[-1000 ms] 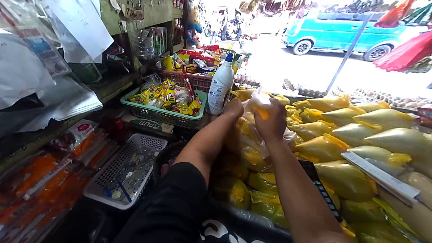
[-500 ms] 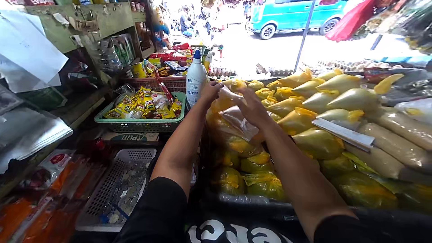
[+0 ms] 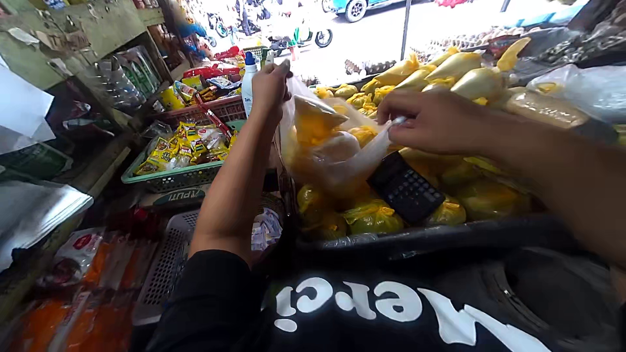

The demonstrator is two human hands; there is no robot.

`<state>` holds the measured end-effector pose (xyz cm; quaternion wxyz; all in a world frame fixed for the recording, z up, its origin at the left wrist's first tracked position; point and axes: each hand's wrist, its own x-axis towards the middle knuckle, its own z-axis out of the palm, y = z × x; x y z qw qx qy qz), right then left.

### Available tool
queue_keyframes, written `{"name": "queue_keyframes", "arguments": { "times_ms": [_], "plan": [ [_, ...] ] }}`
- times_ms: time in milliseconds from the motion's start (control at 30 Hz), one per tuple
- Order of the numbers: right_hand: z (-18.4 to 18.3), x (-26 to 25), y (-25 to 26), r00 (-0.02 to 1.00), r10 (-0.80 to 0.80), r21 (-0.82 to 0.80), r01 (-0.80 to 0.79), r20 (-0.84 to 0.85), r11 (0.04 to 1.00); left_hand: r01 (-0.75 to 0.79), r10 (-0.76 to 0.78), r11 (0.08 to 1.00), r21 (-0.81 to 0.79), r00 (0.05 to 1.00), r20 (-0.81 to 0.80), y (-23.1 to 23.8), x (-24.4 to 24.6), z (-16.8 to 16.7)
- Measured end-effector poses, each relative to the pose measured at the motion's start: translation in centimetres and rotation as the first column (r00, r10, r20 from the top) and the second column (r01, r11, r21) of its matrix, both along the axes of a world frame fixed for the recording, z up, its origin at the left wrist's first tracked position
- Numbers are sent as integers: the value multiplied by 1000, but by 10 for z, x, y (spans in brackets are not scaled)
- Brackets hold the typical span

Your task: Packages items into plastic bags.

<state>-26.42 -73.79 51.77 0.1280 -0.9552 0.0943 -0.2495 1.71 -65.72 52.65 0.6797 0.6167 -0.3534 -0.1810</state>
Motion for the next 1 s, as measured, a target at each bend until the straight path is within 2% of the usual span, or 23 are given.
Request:
{"name": "queue_keyframes", "arguments": {
  "times_ms": [67,133,267,433,500,567,633,667,733,767,833,933,1000],
  "plan": [
    [14,-9,11,991,-66,30,63,116,998,42,-42,990,-135,999,7,7,-24,21],
    [26,-11,13,950,-157,129,126,269,984,29,-39,972,-235,999,-38,5,-37,37],
    [19,-12,8,807,-329,492,55,491,869,-110,76,977,-183,980,-184,6,-43,28],
    [-25,2,-4,666,-444,637,-60,599,769,-136,87,976,-167,959,-270,22,-56,7],
    [-35,-5,0,650,-369,556,-100,664,825,-102,36,962,-252,967,-251,46,-68,5],
    [-51,-27,15,701,-116,303,-148,703,942,13,-63,954,-301,986,-157,95,-81,-11],
    [-73,-49,29,761,117,102,-234,638,967,112,-137,964,-242,987,-89,142,-91,-42],
    [-86,-55,32,772,180,87,-292,610,953,124,-149,967,-223,984,-99,158,-93,-58],
    [-108,-65,30,776,210,136,-355,595,925,71,-89,978,-198,993,-83,175,-95,-78],
    [-112,-67,28,776,185,169,-350,603,921,62,-64,981,-184,998,-4,178,-93,-82],
    [-109,-64,31,802,79,239,-268,592,933,118,-86,987,-108,962,259,174,-89,-85],
    [-87,-28,47,847,-2,286,-176,531,942,306,-332,943,133,822,462,142,-101,-87],
    [-68,2,67,892,94,173,-187,442,967,288,-458,886,363,660,595,112,-120,-97]
  ]
}}
